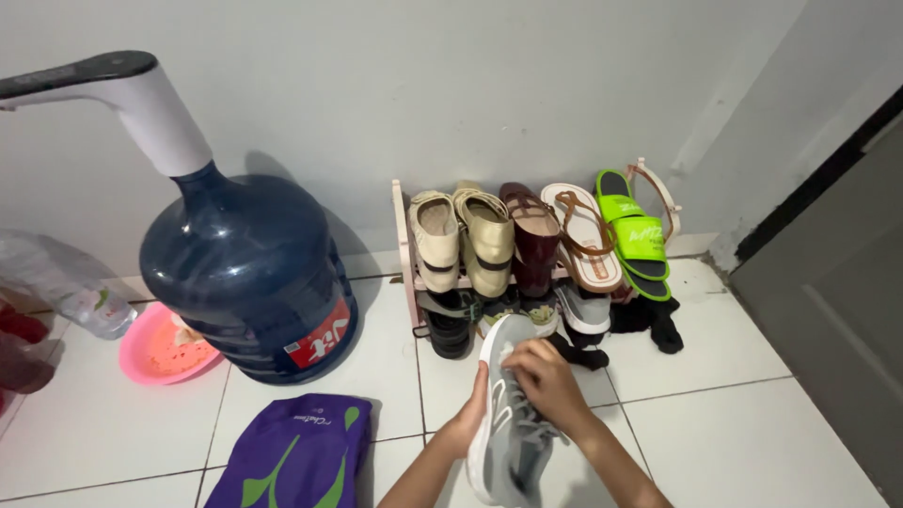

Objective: Clean different types of shoes and organize them on a shoe rack.

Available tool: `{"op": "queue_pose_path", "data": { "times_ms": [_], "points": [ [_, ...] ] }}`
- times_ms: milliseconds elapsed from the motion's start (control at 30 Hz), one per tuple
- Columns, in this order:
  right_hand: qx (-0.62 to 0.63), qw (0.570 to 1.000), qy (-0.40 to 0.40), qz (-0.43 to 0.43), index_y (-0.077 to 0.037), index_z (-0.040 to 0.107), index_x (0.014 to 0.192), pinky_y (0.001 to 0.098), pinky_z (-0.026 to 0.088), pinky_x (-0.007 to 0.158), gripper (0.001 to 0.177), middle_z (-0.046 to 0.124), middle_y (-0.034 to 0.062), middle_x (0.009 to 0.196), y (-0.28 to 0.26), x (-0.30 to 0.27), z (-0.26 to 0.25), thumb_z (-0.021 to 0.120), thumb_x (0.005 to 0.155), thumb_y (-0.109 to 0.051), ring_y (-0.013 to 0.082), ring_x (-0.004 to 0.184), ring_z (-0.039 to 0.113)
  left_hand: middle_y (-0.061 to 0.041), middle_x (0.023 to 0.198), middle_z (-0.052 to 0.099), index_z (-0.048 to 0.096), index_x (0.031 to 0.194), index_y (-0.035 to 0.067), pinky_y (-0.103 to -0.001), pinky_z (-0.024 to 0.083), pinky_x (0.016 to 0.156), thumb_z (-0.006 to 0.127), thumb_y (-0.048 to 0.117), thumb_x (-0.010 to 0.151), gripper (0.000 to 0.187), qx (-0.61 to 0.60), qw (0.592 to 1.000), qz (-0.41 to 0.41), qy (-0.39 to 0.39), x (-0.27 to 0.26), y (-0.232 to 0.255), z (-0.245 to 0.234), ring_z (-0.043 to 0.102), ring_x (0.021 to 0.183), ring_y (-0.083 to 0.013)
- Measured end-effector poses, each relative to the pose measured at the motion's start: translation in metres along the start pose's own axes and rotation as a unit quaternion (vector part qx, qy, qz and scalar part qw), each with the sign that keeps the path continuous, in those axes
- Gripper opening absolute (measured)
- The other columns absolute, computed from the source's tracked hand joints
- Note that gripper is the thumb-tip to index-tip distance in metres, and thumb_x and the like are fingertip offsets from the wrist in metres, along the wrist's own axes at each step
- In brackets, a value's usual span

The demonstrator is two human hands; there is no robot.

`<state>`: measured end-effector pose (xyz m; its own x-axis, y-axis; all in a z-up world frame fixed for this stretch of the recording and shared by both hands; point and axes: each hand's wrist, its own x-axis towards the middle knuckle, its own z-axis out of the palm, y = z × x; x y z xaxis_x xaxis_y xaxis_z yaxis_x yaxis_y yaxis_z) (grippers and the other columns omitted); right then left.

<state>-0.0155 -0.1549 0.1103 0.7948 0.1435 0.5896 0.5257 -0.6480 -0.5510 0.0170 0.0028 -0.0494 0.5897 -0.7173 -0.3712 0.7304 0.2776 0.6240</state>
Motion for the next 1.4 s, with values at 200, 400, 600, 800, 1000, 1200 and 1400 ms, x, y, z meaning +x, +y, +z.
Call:
{"op": "queue_pose_path", "data": {
  "times_ms": [200, 400, 600, 800, 1000, 1200, 1400],
  "points": [
    [-0.114, 0.982, 0.144, 0.042, -0.003, 0.074, 0.101, 0.0390, 0.052, 0.085, 0.017, 0.070, 0.0121, 0.101, 0.025, 0.016, -0.018, 0.067, 0.086, -0.001, 0.0322, 0.096, 0.067, -0.013, 0.132, 0.069, 0.056, 0.147, 0.007, -0.039, 0.057, 0.100, 0.021, 0.086, 0.090, 0.104, -0.026, 0.993, -0.089, -0.069, -0.033, 0.023, 0.036, 0.068, 0.115, -0.0247],
    [-0.023, 0.988, 0.138, 0.064, -0.008, 0.074, 0.105, 0.0358, 0.054, 0.083, 0.016, 0.072, 0.0085, 0.104, 0.024, -0.039, -0.006, 0.070, 0.090, -0.003, 0.0254, 0.097, 0.068, -0.020, 0.124, 0.069, 0.059, 0.145, 0.004, -0.047, 0.058, 0.095, 0.030, 0.093, 0.085, 0.111, -0.189, 0.973, -0.069, -0.109, -0.033, 0.029, 0.040, 0.070, 0.107, -0.0329],
    [0.023, 0.992, 0.060, 0.107, -0.010, 0.075, 0.111, 0.0285, 0.061, 0.071, 0.028, 0.068, 0.0073, 0.105, -0.029, -0.055, -0.018, 0.066, 0.086, 0.000, 0.0218, 0.096, 0.067, -0.016, 0.111, 0.072, 0.064, 0.127, 0.006, -0.048, 0.059, 0.086, 0.035, 0.085, 0.078, 0.097, -0.153, 0.982, -0.078, -0.073, -0.042, 0.041, 0.031, 0.073, 0.099, -0.0313],
    [-0.028, 0.974, 0.128, 0.183, -0.011, 0.077, 0.113, 0.0312, 0.054, 0.074, 0.024, 0.070, 0.0059, 0.104, 0.007, -0.023, -0.028, 0.068, 0.094, -0.001, 0.0213, 0.095, 0.068, -0.014, 0.119, 0.071, 0.064, 0.132, 0.004, -0.042, 0.059, 0.090, 0.046, 0.063, 0.091, 0.074, -0.146, 0.986, -0.041, -0.073, 0.006, -0.027, -0.032, 0.072, 0.102, -0.0270],
    [0.029, 0.976, 0.103, 0.190, -0.010, 0.078, 0.108, 0.0323, 0.056, 0.074, 0.026, 0.071, 0.0056, 0.103, -0.023, -0.054, -0.012, 0.070, 0.085, 0.001, 0.0212, 0.090, 0.069, -0.013, 0.127, 0.070, 0.064, 0.137, 0.002, -0.035, 0.059, 0.094, 0.056, 0.041, 0.104, 0.051, -0.140, 0.988, 0.002, -0.072, 0.035, -0.027, -0.054, 0.071, 0.106, -0.0227],
    [0.001, 0.995, 0.097, -0.006, -0.009, 0.078, 0.108, 0.0337, 0.056, 0.074, 0.029, 0.073, 0.0046, 0.098, -0.058, -0.100, 0.006, 0.074, 0.081, 0.000, 0.0201, 0.088, 0.068, -0.011, 0.137, 0.065, 0.056, 0.142, 0.000, -0.033, 0.057, 0.101, 0.053, 0.019, 0.102, 0.044, -0.053, 0.985, 0.140, -0.087, 0.012, -0.005, -0.048, 0.069, 0.116, -0.0197],
    [-0.118, 0.985, 0.117, 0.056, -0.009, 0.074, 0.111, 0.0418, 0.050, 0.082, 0.031, 0.072, 0.0057, 0.102, -0.032, -0.053, -0.017, 0.072, 0.082, 0.001, 0.0284, 0.093, 0.065, -0.018, 0.130, 0.068, 0.057, 0.139, -0.005, -0.033, 0.059, 0.095, 0.054, 0.018, 0.103, 0.043, -0.110, 0.987, 0.096, -0.066, 0.014, -0.013, -0.057, 0.071, 0.109, -0.0235]
  ]
}}
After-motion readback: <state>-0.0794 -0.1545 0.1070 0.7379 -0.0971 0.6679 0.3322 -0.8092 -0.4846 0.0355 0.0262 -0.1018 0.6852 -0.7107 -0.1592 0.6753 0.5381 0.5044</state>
